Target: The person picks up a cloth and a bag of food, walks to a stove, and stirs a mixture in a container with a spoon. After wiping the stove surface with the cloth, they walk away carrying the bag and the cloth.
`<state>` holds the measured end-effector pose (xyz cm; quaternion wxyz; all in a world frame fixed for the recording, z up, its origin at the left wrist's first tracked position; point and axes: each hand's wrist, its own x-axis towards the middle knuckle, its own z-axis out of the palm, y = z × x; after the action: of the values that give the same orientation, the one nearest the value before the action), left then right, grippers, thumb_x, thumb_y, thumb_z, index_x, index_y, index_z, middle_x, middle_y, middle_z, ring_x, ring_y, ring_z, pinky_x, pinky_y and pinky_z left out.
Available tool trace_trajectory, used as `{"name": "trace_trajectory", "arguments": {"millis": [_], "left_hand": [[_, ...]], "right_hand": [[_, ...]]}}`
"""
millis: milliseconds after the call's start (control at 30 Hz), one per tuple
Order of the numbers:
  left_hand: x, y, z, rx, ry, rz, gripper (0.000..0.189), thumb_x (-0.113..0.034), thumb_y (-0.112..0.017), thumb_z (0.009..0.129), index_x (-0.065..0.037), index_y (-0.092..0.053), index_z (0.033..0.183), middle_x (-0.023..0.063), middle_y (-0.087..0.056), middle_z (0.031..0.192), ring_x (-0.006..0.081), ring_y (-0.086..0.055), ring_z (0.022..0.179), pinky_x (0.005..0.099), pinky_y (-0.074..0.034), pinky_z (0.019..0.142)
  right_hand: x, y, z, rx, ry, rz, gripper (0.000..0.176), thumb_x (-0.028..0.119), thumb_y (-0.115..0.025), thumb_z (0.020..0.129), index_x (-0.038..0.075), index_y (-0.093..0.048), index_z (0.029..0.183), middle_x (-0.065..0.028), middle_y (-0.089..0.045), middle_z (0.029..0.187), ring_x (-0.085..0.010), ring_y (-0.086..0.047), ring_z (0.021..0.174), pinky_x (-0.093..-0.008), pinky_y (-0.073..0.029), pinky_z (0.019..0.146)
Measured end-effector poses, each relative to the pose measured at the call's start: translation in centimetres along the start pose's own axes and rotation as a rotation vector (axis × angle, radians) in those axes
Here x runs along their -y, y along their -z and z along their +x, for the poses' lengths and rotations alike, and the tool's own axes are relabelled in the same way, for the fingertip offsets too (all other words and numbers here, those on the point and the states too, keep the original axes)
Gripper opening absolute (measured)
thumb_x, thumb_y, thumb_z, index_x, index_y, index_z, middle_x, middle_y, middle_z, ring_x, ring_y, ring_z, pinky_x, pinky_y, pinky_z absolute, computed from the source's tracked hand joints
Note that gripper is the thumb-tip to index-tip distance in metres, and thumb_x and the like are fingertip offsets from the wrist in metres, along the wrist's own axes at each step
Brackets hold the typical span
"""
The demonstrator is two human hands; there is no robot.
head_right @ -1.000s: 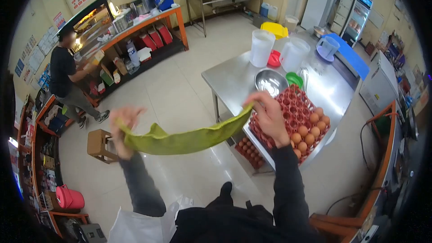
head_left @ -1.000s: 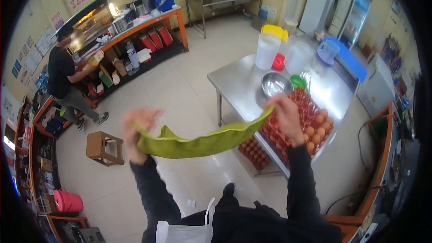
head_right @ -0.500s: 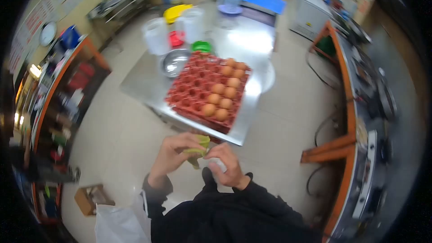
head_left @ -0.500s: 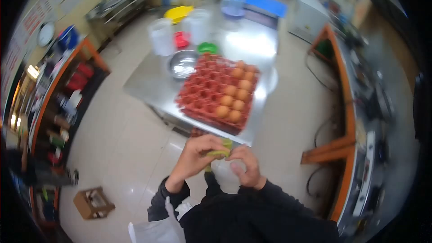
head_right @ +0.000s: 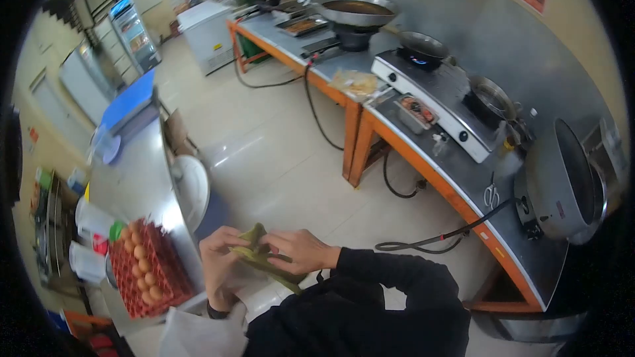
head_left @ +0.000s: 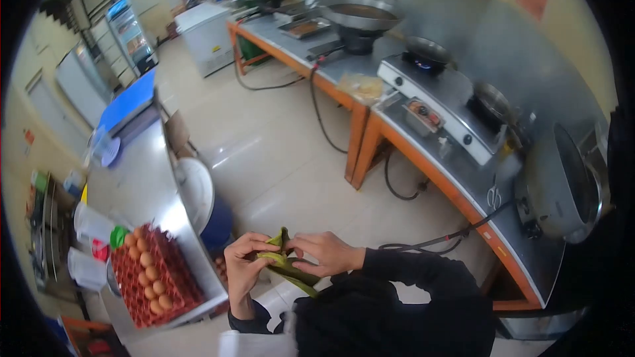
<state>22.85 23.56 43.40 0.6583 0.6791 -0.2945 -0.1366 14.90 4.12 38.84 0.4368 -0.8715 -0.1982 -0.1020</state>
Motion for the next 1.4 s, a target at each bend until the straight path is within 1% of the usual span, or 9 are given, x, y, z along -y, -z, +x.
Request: {"name": "trace_trajectory", "arguments": {"millis": [167,300,433,733,1033,1133,1200,1333,1400], "left_hand": [[1.5,-7.1,8.3,0.114,-0.078,-0.028,0.027,0.016,-0.065,0.061,0.001,-0.072,0.083,0.0099,-0.063,0.084,0.0158,-0.060,0.078,0.0236,-0.049,0.069],[2.1,-10.0,14.8,0.218,-0.099,-0.094,0.027,0.017,-0.065,0.063,0.001,-0.071,0.084,0.0096,-0.063,0.085,0.0161,-0.060,0.079,0.0240,-0.049,0.068],[4.2,-12.0,21.8,0.311,-0.138,-0.071,0.027,0.017,-0.065,0.063,0.002,-0.071,0.084,0.0090,-0.063,0.086,0.0156,-0.060,0.079,0.0236,-0.049,0.068],[13.1,-9.8,39.1,0.294,-0.044,-0.155,0.019,0.016,-0.068,0.067,0.005,-0.069,0.082,0.0095,-0.060,0.089,0.0157,-0.060,0.077,0.0246,-0.052,0.070],[16.8,-8.4,54.7,0.734,0.074,-0.141,0.016,0.008,-0.073,0.069,0.005,-0.066,0.083,0.0094,-0.062,0.096,0.0150,-0.061,0.080,0.0251,-0.052,0.070],[12.0,-11.4,59.7,0.508,0.006,-0.732,0.038,-0.006,-0.076,0.073,0.003,-0.060,0.107,0.0105,-0.063,0.102,0.0170,-0.062,0.087,0.0262,-0.051,0.076],[17.1,-11.3,61.5,0.644,0.043,-0.577,0.046,-0.010,-0.074,0.077,0.002,-0.054,0.117,0.0100,-0.063,0.105,0.0166,-0.062,0.089,0.0262,-0.050,0.079],[21.5,-11.6,60.5,0.847,0.228,-0.093,0.034,-0.013,-0.068,0.083,0.002,-0.059,0.112,0.0074,-0.065,0.102,0.0111,-0.061,0.086,0.0236,-0.048,0.077],[24.4,-10.6,58.2,0.699,0.476,-0.102,0.025,-0.012,-0.067,0.085,0.004,-0.062,0.104,0.0063,-0.067,0.095,0.0099,-0.061,0.084,0.0235,-0.048,0.072]], "right_hand": [[-3.8,6.4,-2.2,-0.286,0.311,-0.101,0.024,0.005,-0.064,0.076,0.006,-0.052,0.098,-0.0128,-0.052,0.104,-0.0259,-0.055,0.082,-0.0356,-0.046,0.072],[-8.0,9.1,-2.8,-0.338,-0.036,0.187,0.045,0.013,-0.060,0.081,0.002,-0.035,0.117,-0.0196,-0.053,0.105,-0.0298,-0.058,0.082,-0.0364,-0.046,0.072],[-10.9,14.6,-1.1,0.129,-0.487,-0.363,0.049,0.030,-0.058,0.083,0.002,-0.040,0.118,-0.0173,-0.058,0.097,-0.0311,-0.062,0.077,-0.0417,-0.049,0.060],[-20.1,23.3,2.5,-0.240,-0.376,-0.913,0.024,0.018,-0.064,0.078,0.009,-0.054,0.099,-0.0053,-0.050,0.102,-0.0225,-0.051,0.101,-0.0311,-0.051,0.056],[-26.1,30.3,8.5,-0.247,-0.804,-0.329,0.022,0.011,-0.070,0.073,0.004,-0.052,0.085,-0.0076,-0.051,0.102,-0.0259,-0.058,0.087,-0.0358,-0.048,0.076],[-28.5,34.6,11.8,-0.694,-0.471,-0.064,0.047,0.015,-0.070,0.079,0.009,-0.044,0.118,-0.0109,-0.058,0.105,-0.0185,-0.061,0.095,-0.0347,-0.050,0.074],[-30.9,34.6,14.1,-0.934,-0.318,0.193,0.062,0.016,-0.070,0.080,0.010,-0.034,0.130,-0.0126,-0.059,0.109,-0.0170,-0.060,0.097,-0.0338,-0.049,0.076],[-38.7,28.1,12.0,-0.790,-0.543,-0.045,0.075,0.007,-0.065,0.084,0.011,-0.013,0.139,-0.0179,-0.056,0.116,-0.0200,-0.061,0.097,-0.0296,-0.049,0.075],[-37.8,25.9,11.9,-0.927,-0.636,0.542,0.072,0.001,-0.061,0.086,0.009,-0.012,0.138,-0.0170,-0.056,0.116,-0.0193,-0.061,0.097,-0.0275,-0.049,0.073]]}}
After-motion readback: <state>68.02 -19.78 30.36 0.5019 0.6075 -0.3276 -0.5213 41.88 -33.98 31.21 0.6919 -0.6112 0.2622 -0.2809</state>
